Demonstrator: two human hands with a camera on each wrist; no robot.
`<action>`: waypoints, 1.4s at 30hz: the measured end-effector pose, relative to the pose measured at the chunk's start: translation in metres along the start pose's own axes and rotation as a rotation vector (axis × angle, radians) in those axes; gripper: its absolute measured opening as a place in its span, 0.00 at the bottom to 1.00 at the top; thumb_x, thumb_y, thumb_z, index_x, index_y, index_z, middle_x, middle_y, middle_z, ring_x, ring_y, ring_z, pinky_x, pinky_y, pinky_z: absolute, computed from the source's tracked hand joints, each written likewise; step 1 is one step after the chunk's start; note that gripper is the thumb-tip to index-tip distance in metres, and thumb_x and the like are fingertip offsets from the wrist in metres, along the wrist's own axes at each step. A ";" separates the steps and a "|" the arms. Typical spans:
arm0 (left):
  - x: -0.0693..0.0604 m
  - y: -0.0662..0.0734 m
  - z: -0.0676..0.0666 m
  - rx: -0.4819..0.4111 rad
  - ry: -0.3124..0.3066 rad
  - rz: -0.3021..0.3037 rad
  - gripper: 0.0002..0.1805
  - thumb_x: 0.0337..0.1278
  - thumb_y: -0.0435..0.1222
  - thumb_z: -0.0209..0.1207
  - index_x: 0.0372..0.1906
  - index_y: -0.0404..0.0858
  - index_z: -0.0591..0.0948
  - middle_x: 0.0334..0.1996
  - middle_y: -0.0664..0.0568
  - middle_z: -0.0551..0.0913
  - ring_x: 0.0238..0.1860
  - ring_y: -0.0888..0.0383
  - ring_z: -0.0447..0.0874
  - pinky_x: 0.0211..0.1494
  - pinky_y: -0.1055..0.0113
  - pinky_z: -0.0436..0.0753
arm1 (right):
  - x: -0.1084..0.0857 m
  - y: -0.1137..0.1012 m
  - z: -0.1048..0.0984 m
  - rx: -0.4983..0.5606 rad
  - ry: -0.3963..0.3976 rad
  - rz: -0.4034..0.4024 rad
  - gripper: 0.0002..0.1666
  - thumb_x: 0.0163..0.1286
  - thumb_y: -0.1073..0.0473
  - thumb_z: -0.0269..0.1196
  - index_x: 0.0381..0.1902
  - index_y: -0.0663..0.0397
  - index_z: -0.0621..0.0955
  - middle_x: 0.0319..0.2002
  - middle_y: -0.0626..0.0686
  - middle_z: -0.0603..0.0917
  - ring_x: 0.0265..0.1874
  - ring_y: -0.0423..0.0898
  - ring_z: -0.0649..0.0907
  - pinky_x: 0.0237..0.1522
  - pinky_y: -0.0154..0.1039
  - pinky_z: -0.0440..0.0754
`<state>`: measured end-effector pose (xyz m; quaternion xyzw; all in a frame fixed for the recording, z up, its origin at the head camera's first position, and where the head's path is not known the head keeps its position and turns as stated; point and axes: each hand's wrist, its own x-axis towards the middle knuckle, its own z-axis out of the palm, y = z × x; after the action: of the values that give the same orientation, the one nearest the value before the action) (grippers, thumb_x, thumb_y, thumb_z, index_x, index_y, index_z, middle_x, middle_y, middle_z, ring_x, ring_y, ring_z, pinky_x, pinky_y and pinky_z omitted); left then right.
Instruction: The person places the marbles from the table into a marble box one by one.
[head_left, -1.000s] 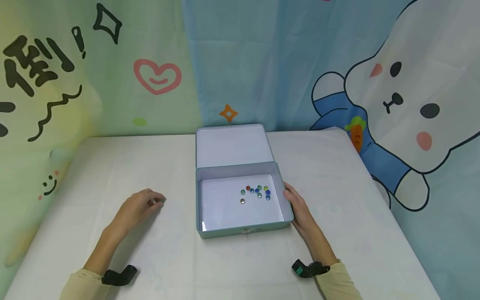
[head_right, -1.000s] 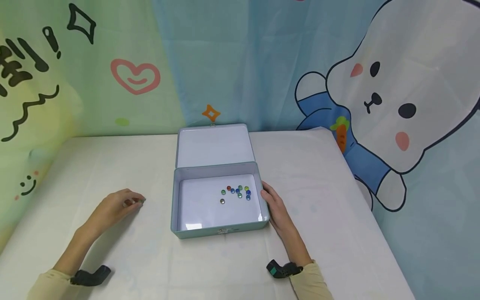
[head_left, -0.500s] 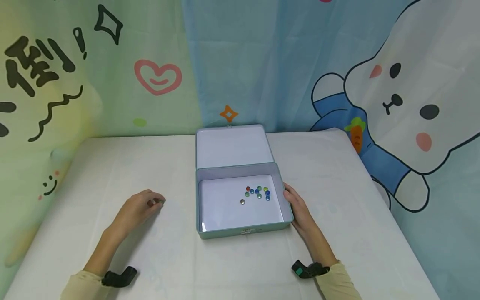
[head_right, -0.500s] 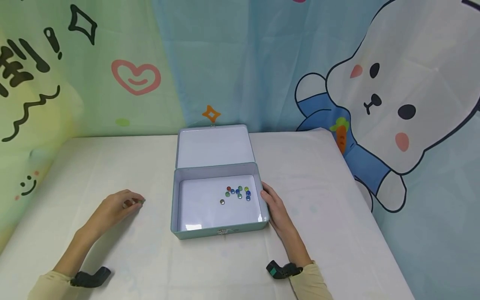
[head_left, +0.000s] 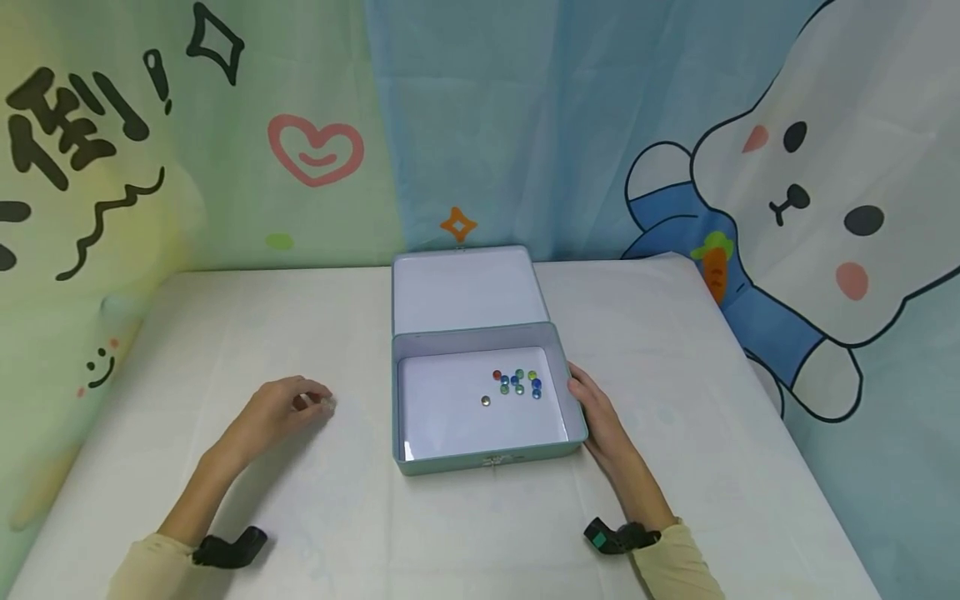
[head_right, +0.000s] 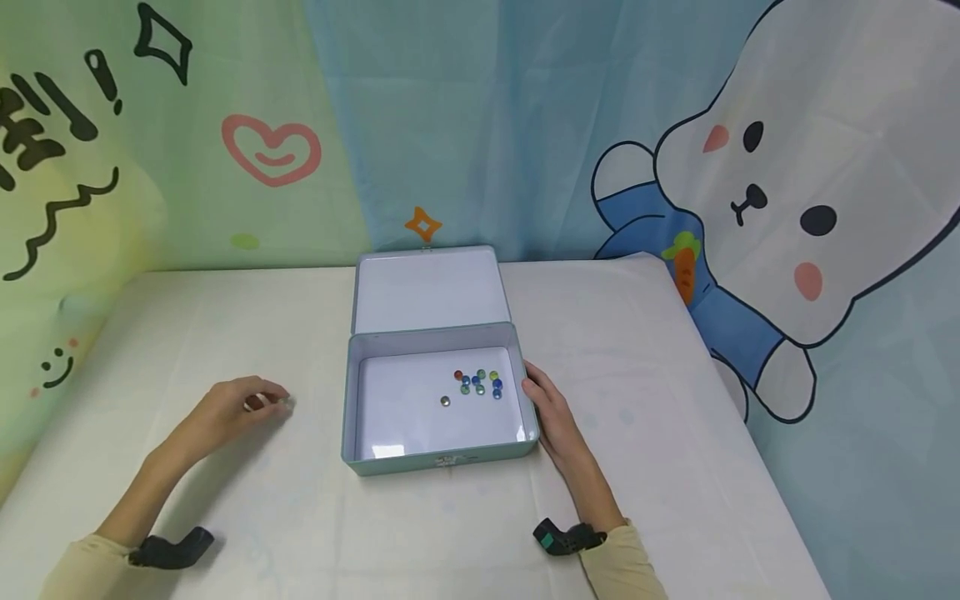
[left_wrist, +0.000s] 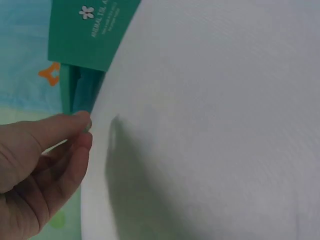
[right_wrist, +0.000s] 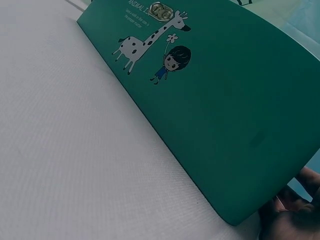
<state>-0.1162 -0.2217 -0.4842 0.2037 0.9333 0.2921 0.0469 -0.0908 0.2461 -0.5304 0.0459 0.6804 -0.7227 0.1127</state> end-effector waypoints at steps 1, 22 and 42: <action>0.001 0.001 -0.001 -0.016 0.006 0.016 0.09 0.55 0.31 0.65 0.42 0.39 0.85 0.34 0.53 0.87 0.32 0.64 0.80 0.34 0.72 0.79 | 0.000 0.000 0.000 0.001 -0.001 0.000 0.36 0.76 0.50 0.45 0.76 0.55 0.53 0.76 0.60 0.53 0.75 0.56 0.54 0.75 0.57 0.48; 0.078 0.110 -0.030 -0.160 -0.149 0.330 0.09 0.56 0.34 0.66 0.43 0.41 0.86 0.37 0.58 0.87 0.34 0.66 0.82 0.38 0.72 0.83 | -0.001 -0.001 -0.004 0.011 0.002 0.013 0.36 0.76 0.50 0.46 0.76 0.55 0.52 0.76 0.59 0.52 0.75 0.56 0.54 0.76 0.57 0.47; 0.187 0.203 0.056 0.318 -0.449 0.444 0.09 0.65 0.35 0.58 0.44 0.38 0.86 0.41 0.52 0.88 0.36 0.61 0.81 0.43 0.69 0.81 | -0.001 -0.003 -0.002 0.008 -0.019 0.029 0.35 0.76 0.47 0.46 0.76 0.52 0.54 0.75 0.59 0.57 0.68 0.52 0.63 0.59 0.30 0.68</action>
<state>-0.2042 0.0352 -0.4100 0.4655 0.8665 0.0940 0.1539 -0.0908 0.2486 -0.5270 0.0495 0.6758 -0.7239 0.1293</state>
